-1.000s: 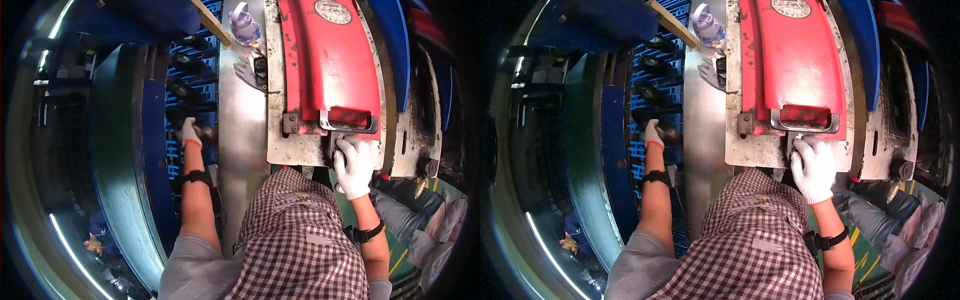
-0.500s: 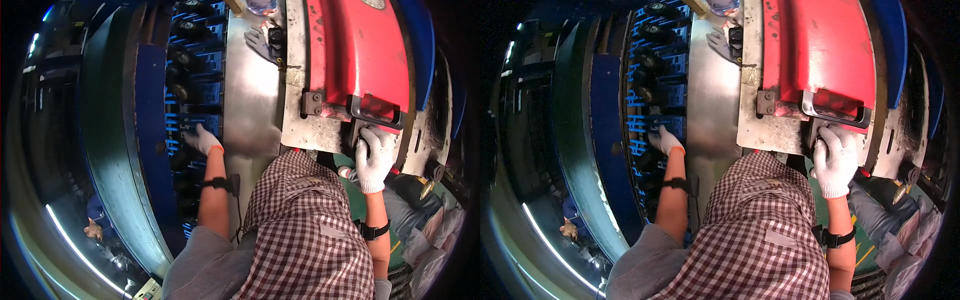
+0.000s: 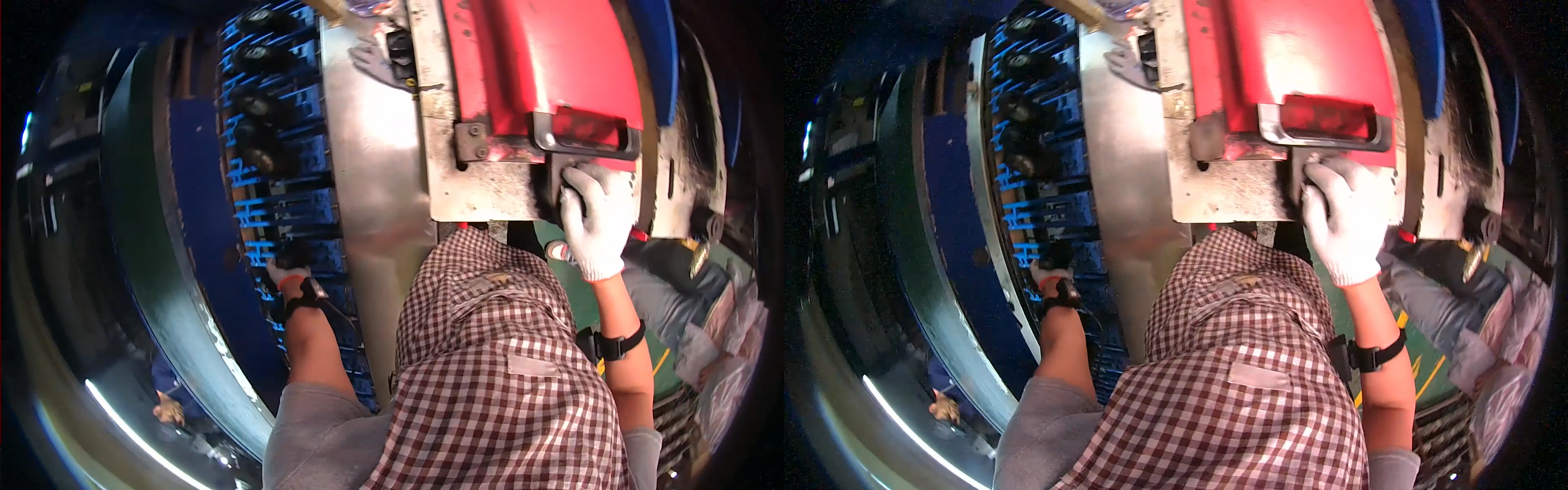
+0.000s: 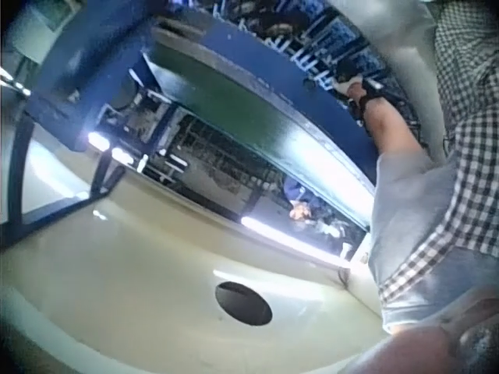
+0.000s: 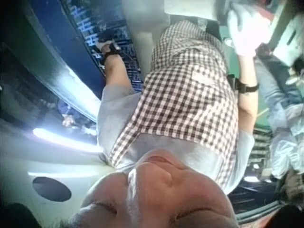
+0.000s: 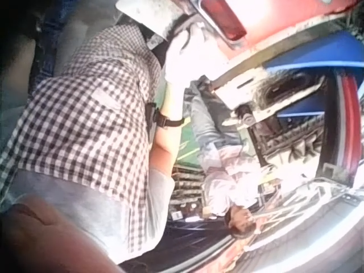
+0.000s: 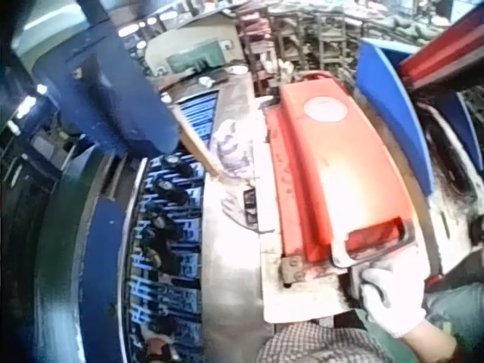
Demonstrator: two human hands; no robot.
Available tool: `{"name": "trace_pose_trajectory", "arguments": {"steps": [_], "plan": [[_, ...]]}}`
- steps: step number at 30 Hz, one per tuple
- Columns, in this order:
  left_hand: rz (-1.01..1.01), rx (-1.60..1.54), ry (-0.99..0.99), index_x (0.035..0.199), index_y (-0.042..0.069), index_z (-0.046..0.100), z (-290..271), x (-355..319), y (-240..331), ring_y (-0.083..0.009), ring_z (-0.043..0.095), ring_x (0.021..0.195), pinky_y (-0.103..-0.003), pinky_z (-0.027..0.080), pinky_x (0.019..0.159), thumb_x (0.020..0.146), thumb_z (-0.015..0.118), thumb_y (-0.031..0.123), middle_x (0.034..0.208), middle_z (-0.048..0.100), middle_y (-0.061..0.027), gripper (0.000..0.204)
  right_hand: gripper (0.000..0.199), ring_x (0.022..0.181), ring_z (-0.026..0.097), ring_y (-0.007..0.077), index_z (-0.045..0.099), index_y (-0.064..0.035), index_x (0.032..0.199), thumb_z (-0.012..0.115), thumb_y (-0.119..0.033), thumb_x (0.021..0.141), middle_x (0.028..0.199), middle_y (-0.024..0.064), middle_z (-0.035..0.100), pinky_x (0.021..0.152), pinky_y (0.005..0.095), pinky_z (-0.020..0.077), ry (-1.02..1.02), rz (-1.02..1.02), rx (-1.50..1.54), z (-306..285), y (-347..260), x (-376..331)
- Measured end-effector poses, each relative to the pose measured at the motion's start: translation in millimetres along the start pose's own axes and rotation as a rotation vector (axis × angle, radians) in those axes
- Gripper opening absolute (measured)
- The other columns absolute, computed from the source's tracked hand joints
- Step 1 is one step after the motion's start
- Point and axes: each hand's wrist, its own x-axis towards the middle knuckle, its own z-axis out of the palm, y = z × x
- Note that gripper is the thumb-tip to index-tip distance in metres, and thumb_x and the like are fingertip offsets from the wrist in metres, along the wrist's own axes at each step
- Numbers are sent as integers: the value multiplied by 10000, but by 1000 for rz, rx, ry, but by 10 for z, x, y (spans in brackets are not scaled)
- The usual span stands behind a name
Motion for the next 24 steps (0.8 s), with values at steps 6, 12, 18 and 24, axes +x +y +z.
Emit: {"name": "trace_pose_trajectory", "arguments": {"steps": [6,12,18,24], "plan": [[10,-96,-151,1096,154,722,315,-1045,-450,-305,664,1100,-543,467,1009,821,689,348,1157,736,-48,339,214,955,644,272,739,-133,1082,715,-152,870,1037,63,680,869,418,492,12,42,14,-41,-12,-5],[-187,-136,-1130,1563,-12,357,1281,-2952,-771,-411,491,1373,-520,392,1211,755,766,209,1481,483,-250,932,205,973,656,288,723,-107,1051,726,-152,851,1000,78,693,881,449,521,107,-13,241,-177,1,60],[3,118,-1536,1644,20,207,2207,-4570,-1183,-369,371,1515,-497,271,1292,716,875,258,1638,357,-199,1168,771,1391,483,334,441,-2,1548,728,-298,896,1474,223,523,1201,442,354,-259,79,1152,-531,-21,47],[342,759,-1670,1647,-17,181,2959,-5545,-1759,-310,320,1542,-436,240,1269,962,677,221,1665,323,-172,878,1067,1604,162,264,170,28,1654,706,-520,912,1728,176,193,1296,385,127,146,340,1650,-1029,425,-16]]}}
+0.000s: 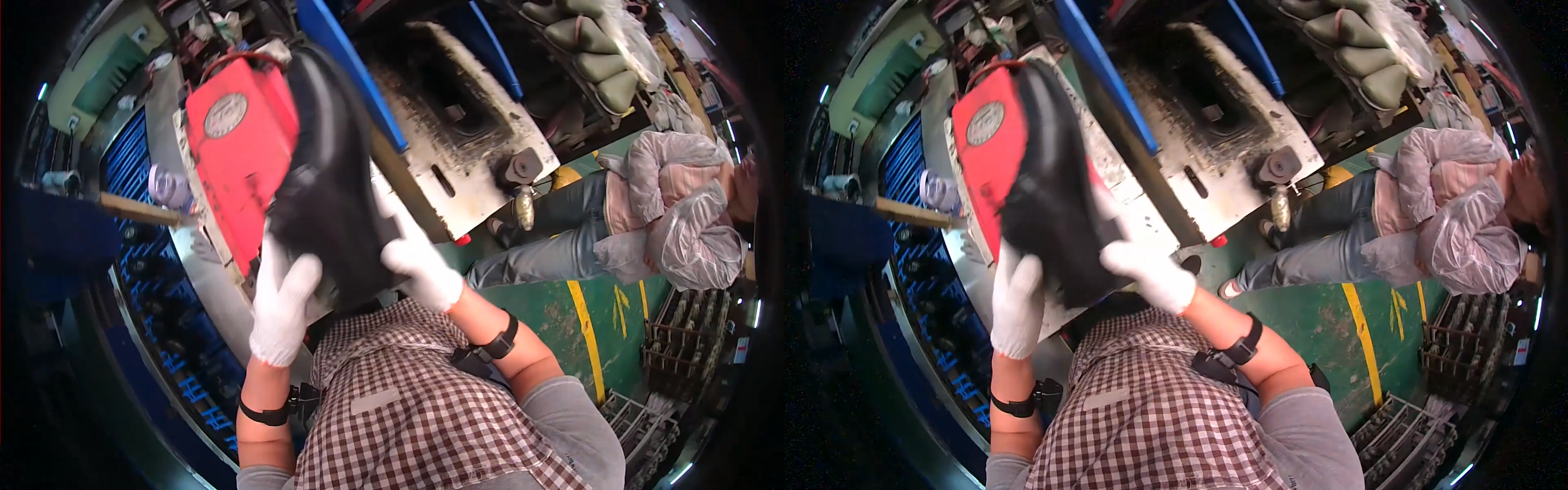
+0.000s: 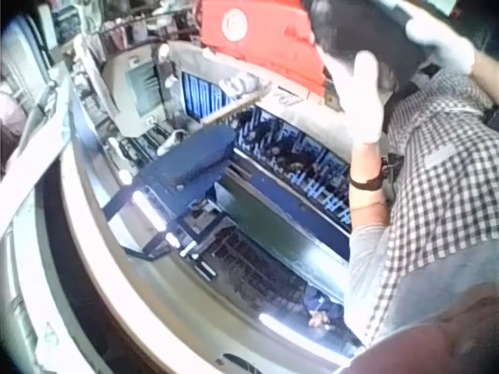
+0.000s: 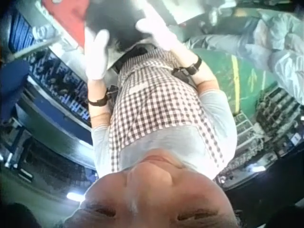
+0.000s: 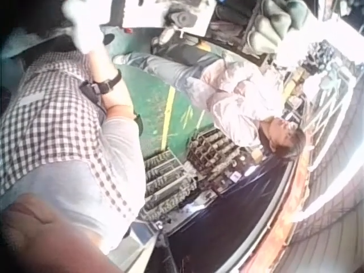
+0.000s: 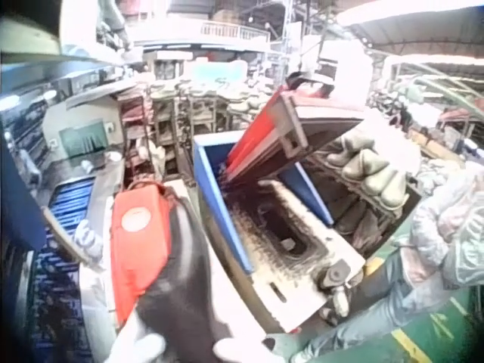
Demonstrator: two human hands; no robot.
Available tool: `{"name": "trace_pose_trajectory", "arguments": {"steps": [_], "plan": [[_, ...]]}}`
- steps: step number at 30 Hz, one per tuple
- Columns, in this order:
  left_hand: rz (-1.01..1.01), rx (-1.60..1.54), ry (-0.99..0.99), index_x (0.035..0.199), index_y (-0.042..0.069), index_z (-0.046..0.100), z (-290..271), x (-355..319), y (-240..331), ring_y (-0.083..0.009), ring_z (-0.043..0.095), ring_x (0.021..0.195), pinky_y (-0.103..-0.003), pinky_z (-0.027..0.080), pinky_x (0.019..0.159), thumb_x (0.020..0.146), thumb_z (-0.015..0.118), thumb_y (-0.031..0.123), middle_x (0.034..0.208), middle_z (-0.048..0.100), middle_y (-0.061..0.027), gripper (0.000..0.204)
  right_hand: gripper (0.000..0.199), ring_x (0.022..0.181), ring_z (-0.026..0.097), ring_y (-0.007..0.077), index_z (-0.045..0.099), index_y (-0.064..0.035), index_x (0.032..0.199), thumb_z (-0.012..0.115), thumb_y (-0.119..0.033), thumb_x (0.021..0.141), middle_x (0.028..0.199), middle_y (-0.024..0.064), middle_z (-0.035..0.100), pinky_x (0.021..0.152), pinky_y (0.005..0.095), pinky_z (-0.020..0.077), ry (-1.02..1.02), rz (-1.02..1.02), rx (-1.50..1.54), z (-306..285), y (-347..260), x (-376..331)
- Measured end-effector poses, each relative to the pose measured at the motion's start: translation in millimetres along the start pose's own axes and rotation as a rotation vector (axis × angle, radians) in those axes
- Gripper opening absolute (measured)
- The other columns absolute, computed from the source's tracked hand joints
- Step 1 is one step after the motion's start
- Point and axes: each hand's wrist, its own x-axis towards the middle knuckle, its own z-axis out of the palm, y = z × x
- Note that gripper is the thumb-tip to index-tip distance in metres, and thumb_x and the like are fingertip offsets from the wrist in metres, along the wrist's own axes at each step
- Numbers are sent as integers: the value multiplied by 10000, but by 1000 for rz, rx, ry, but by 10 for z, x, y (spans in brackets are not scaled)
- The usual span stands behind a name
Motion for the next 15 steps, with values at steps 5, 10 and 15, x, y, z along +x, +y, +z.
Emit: {"name": "trace_pose_trajectory", "arguments": {"steps": [5,10,15], "plan": [[188,124,-64,1678,50,116,465,500,399,-374,239,1584,-466,203,1276,961,675,184,1689,246,-274,919,778,1405,498,288,520,-76,1538,712,-397,856,1539,163,492,1190,385,377,414,7,-727,-1144,-545,175],[379,266,-22,1655,37,234,718,1142,736,-361,343,1538,-457,275,1254,973,673,232,1636,368,-252,835,649,1174,623,406,639,-269,1433,723,-447,815,1226,234,578,1039,438,506,600,117,-1414,-2000,-921,741],[531,298,13,1635,21,273,1064,1842,938,-366,392,1505,-445,321,1232,967,706,221,1609,391,-277,821,610,1128,652,409,629,-318,1433,722,-414,838,1202,248,608,953,479,553,575,119,-1701,-2448,-897,1370]]}}
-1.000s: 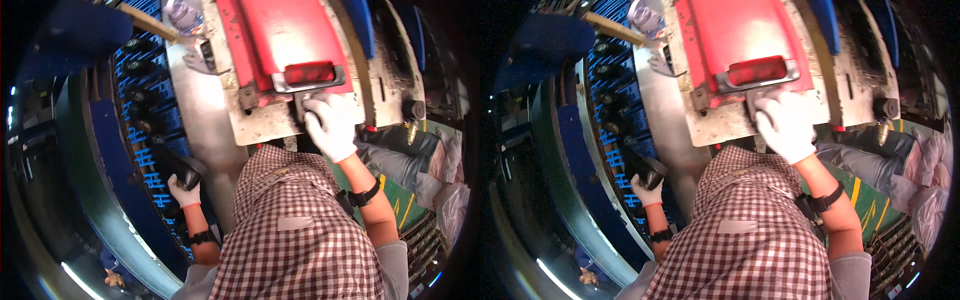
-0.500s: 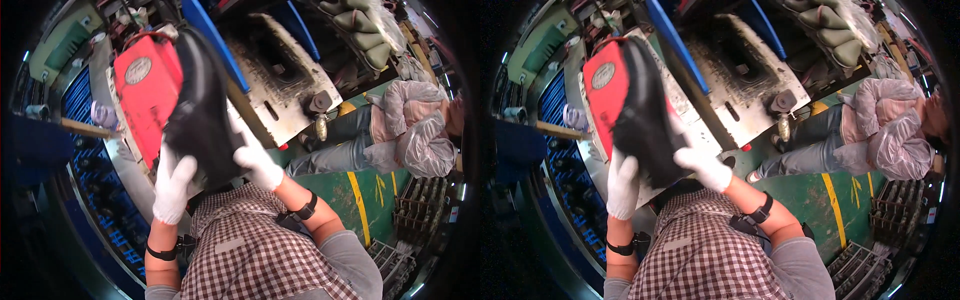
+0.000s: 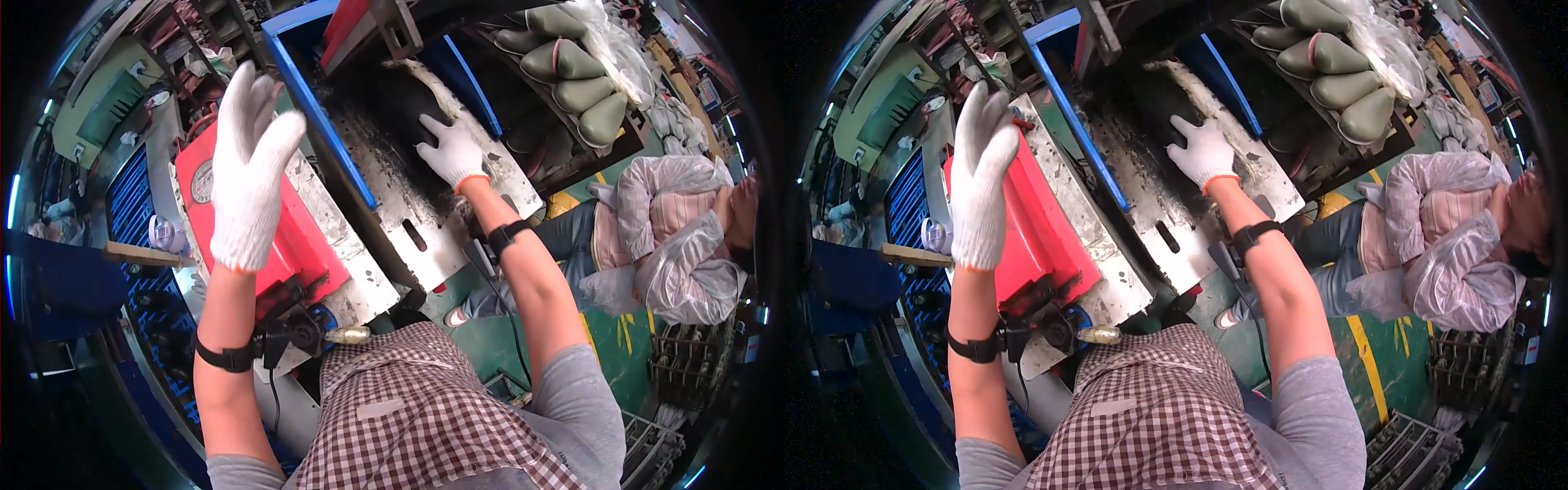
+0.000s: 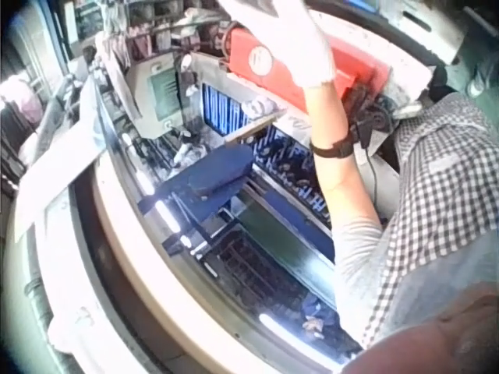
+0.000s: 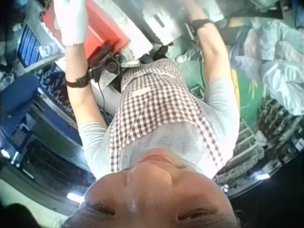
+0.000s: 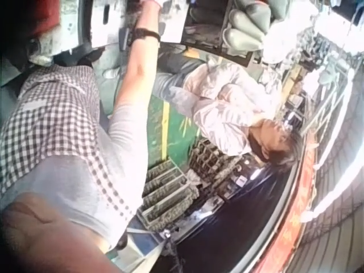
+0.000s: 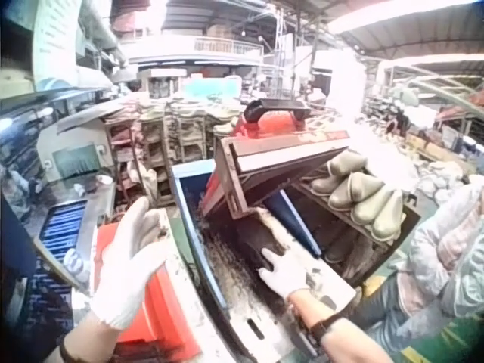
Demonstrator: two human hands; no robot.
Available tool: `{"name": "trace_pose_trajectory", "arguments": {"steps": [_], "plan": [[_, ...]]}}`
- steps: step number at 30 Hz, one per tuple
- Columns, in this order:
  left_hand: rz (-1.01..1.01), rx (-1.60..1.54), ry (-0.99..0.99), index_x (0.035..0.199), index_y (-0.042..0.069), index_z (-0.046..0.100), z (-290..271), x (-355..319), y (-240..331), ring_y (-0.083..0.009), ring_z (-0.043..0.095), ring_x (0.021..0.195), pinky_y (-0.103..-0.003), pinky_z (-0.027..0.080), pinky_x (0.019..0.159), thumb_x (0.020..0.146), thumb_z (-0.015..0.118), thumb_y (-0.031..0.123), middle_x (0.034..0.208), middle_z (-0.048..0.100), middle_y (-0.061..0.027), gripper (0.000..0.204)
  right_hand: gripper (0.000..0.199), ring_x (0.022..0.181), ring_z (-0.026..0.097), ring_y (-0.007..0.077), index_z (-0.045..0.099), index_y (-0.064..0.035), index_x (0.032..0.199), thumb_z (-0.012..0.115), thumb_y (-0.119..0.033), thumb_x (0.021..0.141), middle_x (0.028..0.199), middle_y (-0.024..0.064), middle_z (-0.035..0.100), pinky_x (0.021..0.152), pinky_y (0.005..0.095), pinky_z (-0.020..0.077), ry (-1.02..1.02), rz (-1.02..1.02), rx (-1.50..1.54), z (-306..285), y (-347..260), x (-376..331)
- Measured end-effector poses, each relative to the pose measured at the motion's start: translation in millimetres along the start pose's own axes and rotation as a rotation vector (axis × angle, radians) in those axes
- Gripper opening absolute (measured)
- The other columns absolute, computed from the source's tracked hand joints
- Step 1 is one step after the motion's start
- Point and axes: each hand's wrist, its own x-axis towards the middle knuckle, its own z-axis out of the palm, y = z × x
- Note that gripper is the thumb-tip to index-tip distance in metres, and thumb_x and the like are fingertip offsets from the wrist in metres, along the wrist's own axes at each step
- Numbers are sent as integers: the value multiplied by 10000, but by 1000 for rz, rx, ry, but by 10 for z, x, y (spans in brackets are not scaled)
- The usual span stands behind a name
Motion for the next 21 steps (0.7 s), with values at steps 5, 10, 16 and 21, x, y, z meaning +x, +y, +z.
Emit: {"name": "trace_pose_trajectory", "arguments": {"steps": [5,10,16,21], "plan": [[118,70,62,1579,15,374,311,479,44,-418,472,1436,-459,371,1202,942,726,234,1550,468,-263,760,603,1157,625,407,610,-343,1439,723,-375,847,1209,237,600,933,484,567,-92,49,-88,271,95,99],[297,79,-12,1554,-8,419,669,931,407,-320,468,1455,-386,344,1218,992,666,262,1544,494,-236,670,608,1172,621,401,595,-347,1445,718,-366,849,1212,228,601,929,490,573,-112,95,-86,257,167,69],[420,383,-476,1495,-28,482,939,1598,904,-289,531,1347,-361,396,1147,994,629,393,1465,559,-233,671,609,1188,618,403,590,-358,1448,716,-363,852,1231,225,592,938,495,573,-118,93,-71,200,166,43],[443,549,-469,1473,-18,521,1056,1935,895,-285,577,1296,-354,438,1101,854,735,394,1415,611,-222,774,621,1198,614,400,585,-361,1458,719,-375,851,1259,225,580,955,492,567,-176,139,-41,187,186,17]]}}
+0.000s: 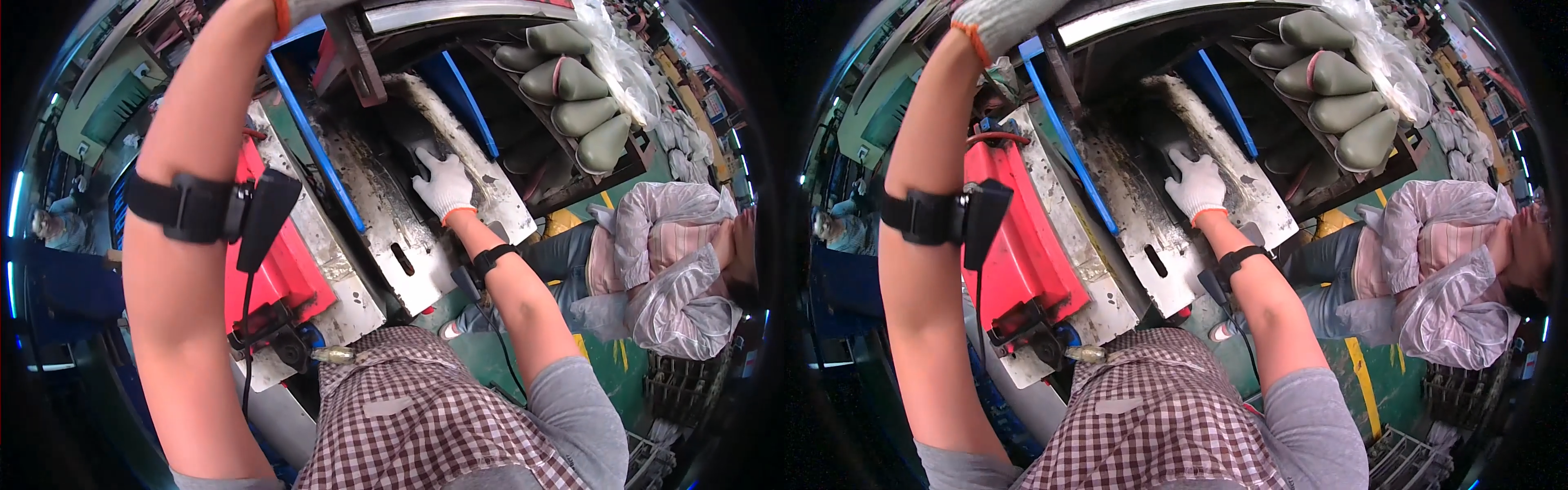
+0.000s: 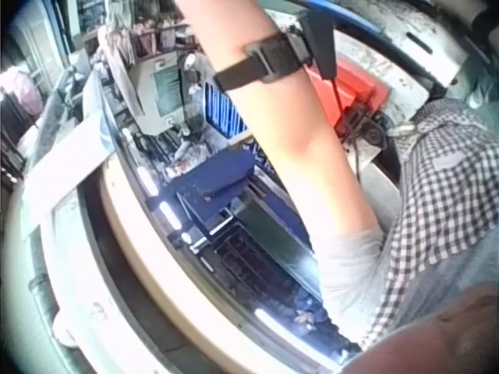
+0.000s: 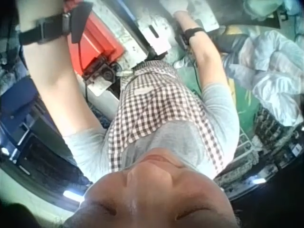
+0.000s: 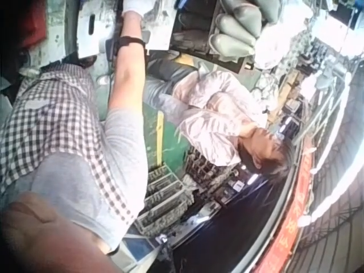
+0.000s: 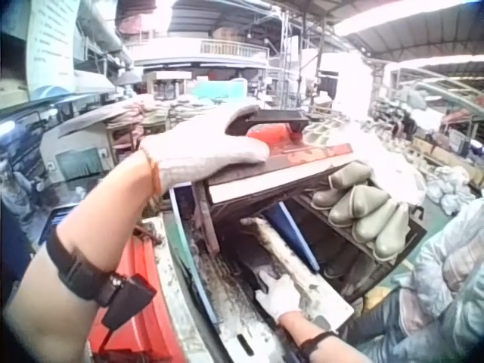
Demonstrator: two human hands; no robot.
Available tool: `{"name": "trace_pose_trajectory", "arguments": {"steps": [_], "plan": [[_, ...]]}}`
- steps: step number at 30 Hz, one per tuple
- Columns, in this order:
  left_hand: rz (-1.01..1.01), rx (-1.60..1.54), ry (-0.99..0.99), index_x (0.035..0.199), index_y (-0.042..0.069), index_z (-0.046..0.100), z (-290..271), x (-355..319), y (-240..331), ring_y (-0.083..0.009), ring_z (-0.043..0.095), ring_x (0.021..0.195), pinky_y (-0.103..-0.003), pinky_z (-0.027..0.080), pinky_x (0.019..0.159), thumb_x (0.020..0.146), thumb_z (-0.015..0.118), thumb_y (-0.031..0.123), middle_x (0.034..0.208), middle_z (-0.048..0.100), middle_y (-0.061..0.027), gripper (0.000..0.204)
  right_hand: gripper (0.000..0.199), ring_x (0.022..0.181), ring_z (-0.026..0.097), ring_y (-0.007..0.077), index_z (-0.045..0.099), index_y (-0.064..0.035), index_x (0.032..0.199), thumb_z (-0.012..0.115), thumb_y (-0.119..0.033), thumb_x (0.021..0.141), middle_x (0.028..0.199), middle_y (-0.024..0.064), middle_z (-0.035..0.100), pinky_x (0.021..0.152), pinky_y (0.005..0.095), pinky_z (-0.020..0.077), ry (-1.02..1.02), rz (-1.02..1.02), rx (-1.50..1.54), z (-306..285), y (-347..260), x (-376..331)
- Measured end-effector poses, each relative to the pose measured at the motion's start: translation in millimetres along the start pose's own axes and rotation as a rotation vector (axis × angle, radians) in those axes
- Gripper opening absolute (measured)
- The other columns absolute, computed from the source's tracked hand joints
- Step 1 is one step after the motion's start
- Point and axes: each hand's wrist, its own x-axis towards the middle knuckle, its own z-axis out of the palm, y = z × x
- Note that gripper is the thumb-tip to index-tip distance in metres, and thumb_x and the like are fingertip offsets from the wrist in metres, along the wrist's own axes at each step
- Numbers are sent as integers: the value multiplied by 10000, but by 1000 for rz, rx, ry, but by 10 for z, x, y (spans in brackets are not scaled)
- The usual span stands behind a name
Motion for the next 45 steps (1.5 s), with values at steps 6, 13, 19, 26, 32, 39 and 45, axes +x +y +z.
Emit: {"name": "trace_pose_trajectory", "arguments": {"steps": [6,13,19,26,32,39,45], "plan": [[-104,57,-41,1261,-51,630,9,-24,198,-264,687,983,-371,544,848,753,787,275,1097,708,-214,624,715,1303,560,420,553,-301,1504,748,-473,838,1412,242,542,1063,470,506,-54,-49,53,39,139,63],[-186,153,-15,1459,63,522,779,-621,123,-371,480,1440,-451,320,1234,890,664,168,1486,547,-191,596,555,1339,552,396,596,-38,1429,672,-327,963,1460,244,564,1155,427,414,490,-34,420,-128,860,-658],[51,238,160,1447,137,493,1875,-1571,80,-467,408,1448,-677,312,1126,743,733,96,1458,529,-152,745,273,1001,627,302,662,-8,1127,607,-248,1010,1097,160,664,894,404,513,615,430,801,317,1341,-1819],[175,266,234,1423,164,520,2878,-2447,-317,-413,495,1348,-642,375,1061,754,679,50,1448,522,-92,697,591,576,480,196,583,-119,1081,445,-691,1026,717,47,544,535,342,374,-216,900,1799,375,1155,-2381],[223,324,243,1387,204,541,3262,-2743,-577,-383,525,1316,-615,441,1012,766,685,66,1438,539,-54,652,468,547,418,145,555,-179,988,552,-647,1009,644,-30,417,517,324,335,-284,873,2026,208,1278,-2507],[224,330,216,1407,193,540,3250,-2749,-594,-385,514,1330,-609,415,1048,763,687,60,1448,535,-57,674,236,610,438,130,590,-224,936,699,-420,1008,725,-82,474,571,317,382,357,752,1919,106,1700,-1694],[129,168,80,1384,156,570,2933,-2671,-379,-417,489,1363,-602,411,1081,757,675,104,1451,538,-102,637,326,773,489,151,534,-211,883,693,-473,995,804,-38,520,714,344,408,410,697,1972,318,1748,-1598]]}}
